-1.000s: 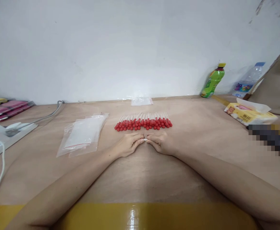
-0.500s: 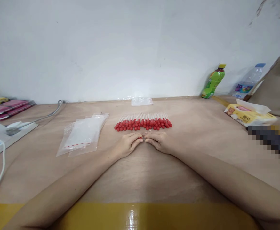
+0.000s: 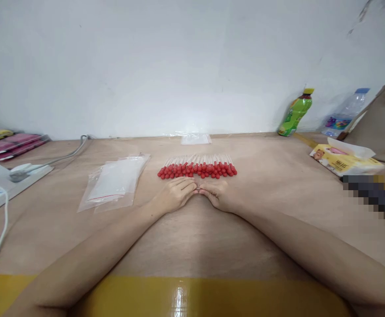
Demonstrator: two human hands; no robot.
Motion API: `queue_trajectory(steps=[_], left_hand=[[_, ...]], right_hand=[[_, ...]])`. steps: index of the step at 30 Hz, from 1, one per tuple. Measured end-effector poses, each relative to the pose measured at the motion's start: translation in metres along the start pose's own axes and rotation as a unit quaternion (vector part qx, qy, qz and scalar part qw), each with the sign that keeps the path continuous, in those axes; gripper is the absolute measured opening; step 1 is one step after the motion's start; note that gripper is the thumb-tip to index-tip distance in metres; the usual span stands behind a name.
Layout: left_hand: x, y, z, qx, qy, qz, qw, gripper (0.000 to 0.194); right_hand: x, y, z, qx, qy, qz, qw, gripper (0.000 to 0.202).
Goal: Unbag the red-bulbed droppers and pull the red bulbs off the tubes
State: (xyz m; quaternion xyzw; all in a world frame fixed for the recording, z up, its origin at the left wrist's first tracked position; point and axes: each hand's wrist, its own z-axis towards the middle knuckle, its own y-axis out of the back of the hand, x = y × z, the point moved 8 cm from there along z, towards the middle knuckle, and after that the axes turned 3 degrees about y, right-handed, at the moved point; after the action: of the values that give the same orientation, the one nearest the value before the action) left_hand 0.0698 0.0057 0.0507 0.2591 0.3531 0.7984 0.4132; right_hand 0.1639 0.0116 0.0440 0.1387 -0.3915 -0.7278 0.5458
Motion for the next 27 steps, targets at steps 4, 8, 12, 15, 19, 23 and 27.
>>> queue_trajectory(steps=[4,8,12,15,19,23,27], left_hand=[[0.005,-0.005,0.002,0.044,0.039,-0.062,0.996,0.018],[0.008,-0.011,0.001,0.078,0.076,-0.13,0.986,0.021],[0.011,-0.014,-0.003,0.109,0.114,-0.166,0.974,0.024],[0.011,-0.014,-0.005,0.126,0.122,-0.171,0.97,0.025],[0.008,-0.01,-0.005,0.113,0.115,-0.167,0.973,0.024],[0.004,-0.007,-0.004,0.097,0.092,-0.159,0.978,0.023],[0.003,-0.002,-0.006,0.061,0.065,-0.119,0.989,0.021]], right_hand=[[0.001,-0.001,0.0,0.0,0.023,-0.017,1.0,0.024],[0.004,0.001,-0.002,-0.011,0.044,-0.036,0.998,0.019],[0.009,0.003,-0.002,-0.009,0.06,-0.075,0.995,0.018],[0.015,0.005,-0.003,-0.009,0.086,-0.111,0.99,0.019],[0.022,0.008,-0.005,-0.03,0.129,-0.163,0.978,0.019],[0.025,0.01,-0.011,-0.048,0.165,-0.193,0.966,0.019],[0.021,0.013,-0.015,-0.061,0.159,-0.172,0.97,0.02]])
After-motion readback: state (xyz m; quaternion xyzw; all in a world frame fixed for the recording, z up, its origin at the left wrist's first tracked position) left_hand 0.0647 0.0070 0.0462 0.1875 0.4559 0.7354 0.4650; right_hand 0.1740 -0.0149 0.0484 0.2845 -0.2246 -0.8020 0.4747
